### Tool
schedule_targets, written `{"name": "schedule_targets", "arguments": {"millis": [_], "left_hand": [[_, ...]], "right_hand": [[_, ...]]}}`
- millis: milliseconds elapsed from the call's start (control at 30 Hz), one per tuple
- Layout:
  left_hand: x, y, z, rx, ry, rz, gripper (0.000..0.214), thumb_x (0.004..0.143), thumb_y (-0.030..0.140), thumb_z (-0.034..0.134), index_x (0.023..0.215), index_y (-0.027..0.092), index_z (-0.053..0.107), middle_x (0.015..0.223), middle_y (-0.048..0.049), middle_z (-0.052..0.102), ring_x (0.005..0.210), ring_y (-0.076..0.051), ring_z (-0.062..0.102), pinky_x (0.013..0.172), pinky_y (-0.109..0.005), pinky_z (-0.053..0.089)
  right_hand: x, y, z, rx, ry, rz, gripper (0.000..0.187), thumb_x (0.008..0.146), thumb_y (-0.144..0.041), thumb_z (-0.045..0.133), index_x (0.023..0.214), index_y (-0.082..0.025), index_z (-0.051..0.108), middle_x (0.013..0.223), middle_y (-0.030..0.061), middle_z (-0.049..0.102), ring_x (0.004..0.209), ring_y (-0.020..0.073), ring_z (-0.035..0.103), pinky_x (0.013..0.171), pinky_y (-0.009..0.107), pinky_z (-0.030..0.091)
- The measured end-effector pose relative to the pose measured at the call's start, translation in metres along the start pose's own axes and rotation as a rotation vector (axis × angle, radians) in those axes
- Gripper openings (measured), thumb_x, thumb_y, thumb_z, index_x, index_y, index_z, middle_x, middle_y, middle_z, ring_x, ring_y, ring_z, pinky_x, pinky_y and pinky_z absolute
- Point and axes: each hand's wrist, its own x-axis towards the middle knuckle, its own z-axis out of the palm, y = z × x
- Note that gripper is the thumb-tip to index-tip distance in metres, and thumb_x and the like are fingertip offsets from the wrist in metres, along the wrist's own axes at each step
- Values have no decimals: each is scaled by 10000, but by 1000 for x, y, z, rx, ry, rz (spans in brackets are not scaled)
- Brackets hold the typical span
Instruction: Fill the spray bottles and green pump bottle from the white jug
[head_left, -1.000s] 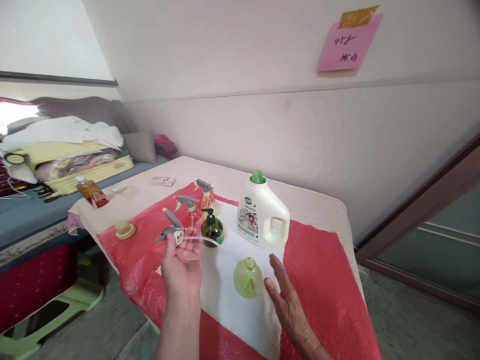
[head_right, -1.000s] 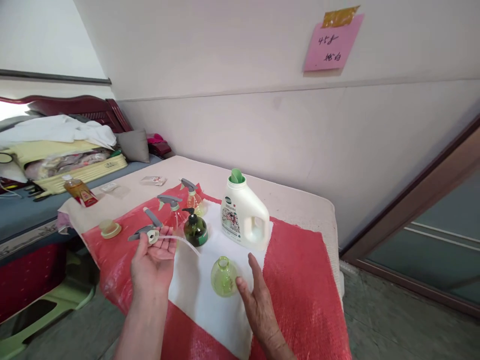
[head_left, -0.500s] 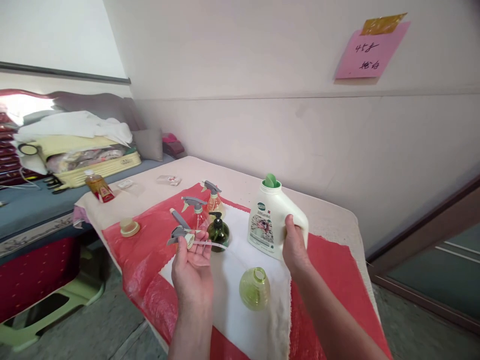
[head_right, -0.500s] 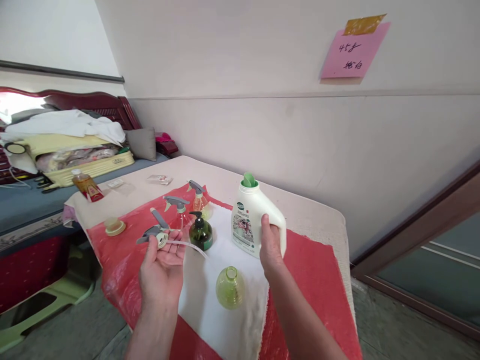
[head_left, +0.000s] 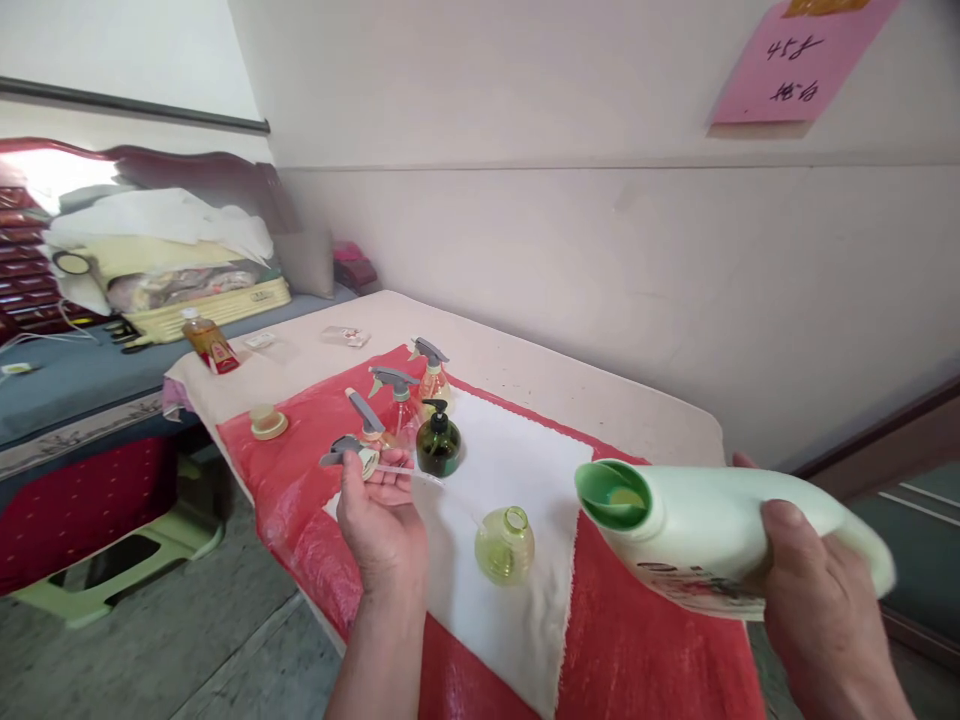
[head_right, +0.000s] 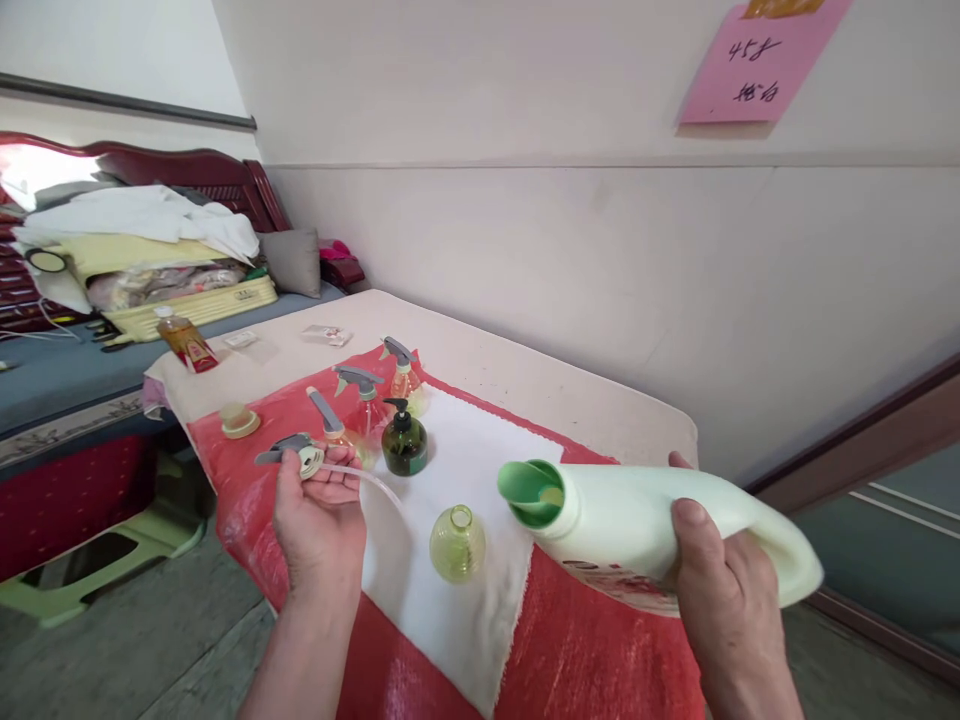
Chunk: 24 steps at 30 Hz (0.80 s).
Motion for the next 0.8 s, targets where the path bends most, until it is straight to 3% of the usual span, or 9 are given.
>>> {"name": "schedule_targets", "arguments": {"millis": [133, 333, 567, 700, 800], "left_hand": [[-4, 0, 2, 7, 5, -5, 348, 836, 441, 600, 621, 175, 535, 579, 18, 549, 610, -124, 567, 673, -257, 446], [-7, 1, 1, 44, -30, 16, 312, 868, 420, 563, 677, 174, 584, 593, 24, 526, 606, -115, 542, 658, -245, 438], [-3, 1, 0, 61, -38, -11, 302, 851, 440, 576, 713, 172, 593, 608, 23, 517, 600, -115, 527, 643, -251, 436], [-4, 2, 1, 90, -47, -25, 304, 852, 446, 565, 709, 179, 588, 600, 20, 507, 605, -124, 535, 636, -253, 432], [-6, 4, 2, 96, -20, -39, 294, 856, 435, 561, 717, 179, 600, 603, 16, 510, 613, -126, 534, 630, -252, 432]], "right_hand": [[-4, -16, -14, -78, -14, 5, 916, 782, -779, 291, 1291, -94, 623, 1187, 179, 673, 1174, 412, 560, 971, 531, 427], [-5, -18, -3, -248, -5, -101, 1031, 740, -845, 195, 1355, -109, 573, 1327, 129, 596, 1249, 452, 504, 1006, 619, 400], [-10, -11, 5, -465, 94, -435, 993, 875, -775, 130, 1313, -10, 588, 910, 216, 734, 961, 449, 662, 858, 602, 490], [-13, -7, 7, -551, 154, -599, 877, 942, -676, 166, 1392, 1, 497, 927, 215, 731, 864, 421, 683, 837, 566, 496], [-13, -7, 7, -600, 177, -624, 863, 947, -668, 179, 1421, -4, 459, 870, 207, 731, 786, 403, 686, 802, 542, 501]]}}
